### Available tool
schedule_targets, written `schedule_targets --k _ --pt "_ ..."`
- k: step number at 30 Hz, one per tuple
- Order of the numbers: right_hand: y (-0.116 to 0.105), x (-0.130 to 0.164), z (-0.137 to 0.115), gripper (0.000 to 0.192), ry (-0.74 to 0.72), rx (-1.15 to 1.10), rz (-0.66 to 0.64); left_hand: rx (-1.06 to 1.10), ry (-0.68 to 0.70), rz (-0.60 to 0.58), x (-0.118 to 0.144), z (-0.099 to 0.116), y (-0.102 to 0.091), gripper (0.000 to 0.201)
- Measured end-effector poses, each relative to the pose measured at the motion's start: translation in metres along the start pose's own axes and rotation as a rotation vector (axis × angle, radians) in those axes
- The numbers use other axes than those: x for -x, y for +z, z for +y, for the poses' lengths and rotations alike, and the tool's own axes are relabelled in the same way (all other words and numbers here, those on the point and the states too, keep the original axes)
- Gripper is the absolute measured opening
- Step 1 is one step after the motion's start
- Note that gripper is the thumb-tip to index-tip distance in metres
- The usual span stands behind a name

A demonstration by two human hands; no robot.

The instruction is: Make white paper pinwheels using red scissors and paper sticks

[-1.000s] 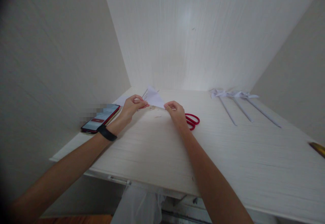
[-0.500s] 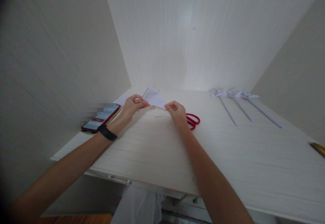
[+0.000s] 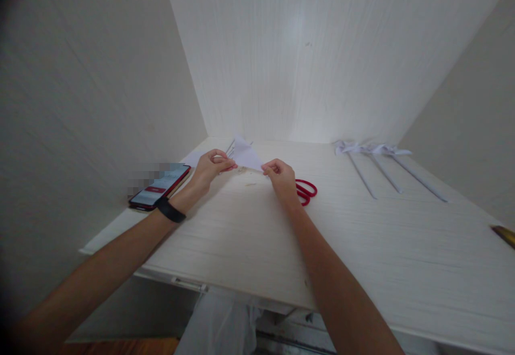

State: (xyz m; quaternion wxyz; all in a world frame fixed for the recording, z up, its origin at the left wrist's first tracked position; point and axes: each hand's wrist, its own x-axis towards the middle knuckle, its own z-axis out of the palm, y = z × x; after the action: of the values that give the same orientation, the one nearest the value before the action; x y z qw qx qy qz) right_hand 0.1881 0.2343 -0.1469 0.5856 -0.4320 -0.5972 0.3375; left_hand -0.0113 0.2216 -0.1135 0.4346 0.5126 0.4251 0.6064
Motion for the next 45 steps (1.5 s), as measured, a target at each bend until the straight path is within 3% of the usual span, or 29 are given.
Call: schedule_targets --k 18,24,32,45 --pt "-0.001 0.001 0.003 0.024 -0.022 0.129 -0.009 -0.019 -0.026 -0.029 0.001 -0.001 0.000 0.028" --pt "0.000 0.001 0.005 0.040 -0.034 0.099 0.007 -0.056 -0.155 -0.150 0.002 0.000 0.001 0.027" --pt "0.001 0.001 0.003 0.032 -0.023 0.068 -0.051 -0.111 -0.217 -0.356 0.010 0.008 0.003 0.031" --pt "0.002 0.003 -0.003 0.023 -0.024 -0.032 -0.033 -0.140 -0.236 -0.335 0.005 -0.003 0.004 0.025"
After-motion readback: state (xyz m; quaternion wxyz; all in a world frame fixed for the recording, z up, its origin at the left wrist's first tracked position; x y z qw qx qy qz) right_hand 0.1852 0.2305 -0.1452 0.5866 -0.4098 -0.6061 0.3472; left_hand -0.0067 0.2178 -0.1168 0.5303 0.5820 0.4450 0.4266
